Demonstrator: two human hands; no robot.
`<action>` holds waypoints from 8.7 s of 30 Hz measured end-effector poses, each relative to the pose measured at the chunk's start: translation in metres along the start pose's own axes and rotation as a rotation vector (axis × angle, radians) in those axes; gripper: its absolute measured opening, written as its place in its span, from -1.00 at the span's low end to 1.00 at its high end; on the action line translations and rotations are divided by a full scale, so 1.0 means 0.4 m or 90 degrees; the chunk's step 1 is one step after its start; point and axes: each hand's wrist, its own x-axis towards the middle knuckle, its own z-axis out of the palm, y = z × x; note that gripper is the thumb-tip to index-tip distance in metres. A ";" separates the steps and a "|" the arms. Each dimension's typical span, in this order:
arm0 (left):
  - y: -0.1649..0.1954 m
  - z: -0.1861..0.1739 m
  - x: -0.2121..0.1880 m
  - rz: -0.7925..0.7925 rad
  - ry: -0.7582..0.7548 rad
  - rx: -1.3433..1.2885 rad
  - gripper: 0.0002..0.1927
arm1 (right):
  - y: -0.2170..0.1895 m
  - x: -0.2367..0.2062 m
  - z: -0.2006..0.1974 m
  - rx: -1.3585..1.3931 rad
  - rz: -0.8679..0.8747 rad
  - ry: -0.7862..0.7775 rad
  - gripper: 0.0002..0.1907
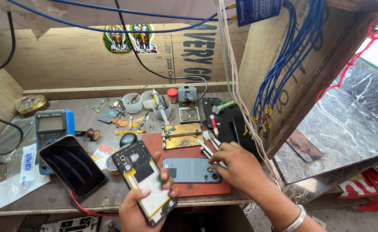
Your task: The person uses a screwdriver to remove screws from the back of a disassembled smartphone. They then place the back cover onto the phone and continue to remove additional screws from the device.
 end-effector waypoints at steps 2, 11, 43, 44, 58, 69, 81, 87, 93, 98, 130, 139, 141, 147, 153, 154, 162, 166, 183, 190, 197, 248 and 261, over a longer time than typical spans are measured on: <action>0.000 0.021 0.017 0.003 -0.016 -0.025 -0.07 | -0.006 0.003 0.012 -0.030 -0.012 -0.014 -0.86; -0.020 0.064 0.074 -0.014 -0.036 -0.056 -0.14 | -0.008 0.035 0.026 -0.108 -0.110 -0.049 -0.90; -0.034 0.040 0.069 -0.077 -0.022 -0.123 -0.07 | -0.026 0.004 0.017 0.362 0.058 0.119 -0.89; -0.033 0.041 0.069 -0.078 -0.026 -0.124 -0.07 | -0.026 0.003 0.017 0.369 0.057 0.120 -0.89; -0.037 0.028 0.068 -0.100 -0.056 -0.075 -0.11 | -0.051 -0.003 0.021 0.417 0.018 0.127 -0.92; -0.038 0.016 0.064 -0.157 -0.072 -0.080 -0.32 | -0.137 0.057 0.057 0.400 -0.119 0.142 -0.91; -0.048 -0.004 0.066 -0.185 -0.055 -0.062 -0.39 | -0.160 0.094 0.072 0.314 -0.157 0.189 -0.90; -0.049 -0.009 0.066 -0.201 -0.071 -0.076 -0.42 | -0.181 0.103 0.073 0.283 -0.185 0.187 -0.89; -0.048 -0.006 0.066 -0.202 -0.062 -0.061 -0.44 | -0.195 0.103 0.069 0.259 -0.201 0.197 -0.90; -0.047 -0.007 0.068 -0.214 -0.052 -0.060 -0.42 | -0.204 0.108 0.067 0.256 -0.186 0.191 -0.91; -0.029 0.043 0.062 -0.188 -0.113 -0.067 -0.15 | -0.065 0.048 0.095 0.426 -0.066 0.279 -0.93; -0.031 0.035 0.062 -0.204 -0.118 -0.082 -0.13 | -0.060 0.032 0.101 0.419 -0.055 0.268 -0.94; -0.030 0.034 0.063 -0.201 -0.124 -0.079 -0.13 | -0.059 0.031 0.108 0.423 -0.049 0.268 -0.94; -0.032 0.034 0.062 -0.198 -0.128 -0.083 -0.14 | -0.048 0.009 0.149 0.409 -0.068 0.348 -0.95; -0.032 0.034 0.061 -0.200 -0.125 -0.079 -0.14 | -0.038 -0.014 0.181 0.385 -0.080 0.412 -0.94; -0.032 0.034 0.062 -0.198 -0.127 -0.075 -0.14 | -0.037 -0.012 0.183 0.387 -0.074 0.405 -0.94; -0.031 0.034 0.058 -0.193 -0.124 -0.073 -0.14 | -0.037 -0.022 0.181 0.358 -0.078 0.385 -0.92; -0.032 0.033 0.059 -0.195 -0.128 -0.078 -0.14 | -0.038 -0.026 0.179 0.344 -0.086 0.378 -0.91; -0.034 0.037 0.059 -0.200 -0.127 -0.080 -0.14 | -0.037 -0.025 0.181 0.336 -0.063 0.379 -0.89; -0.033 0.038 0.059 -0.197 -0.128 -0.081 -0.15 | -0.040 -0.024 0.181 0.335 -0.058 0.384 -0.89; -0.032 0.039 0.058 -0.199 -0.125 -0.080 -0.15 | -0.041 -0.025 0.178 0.326 -0.053 0.382 -0.88; -0.029 0.044 0.061 -0.188 -0.098 -0.064 0.09 | -0.040 -0.025 0.180 0.338 -0.054 0.365 -0.90; -0.029 0.042 0.061 -0.201 -0.091 -0.072 0.06 | -0.041 -0.025 0.178 0.343 -0.060 0.369 -0.91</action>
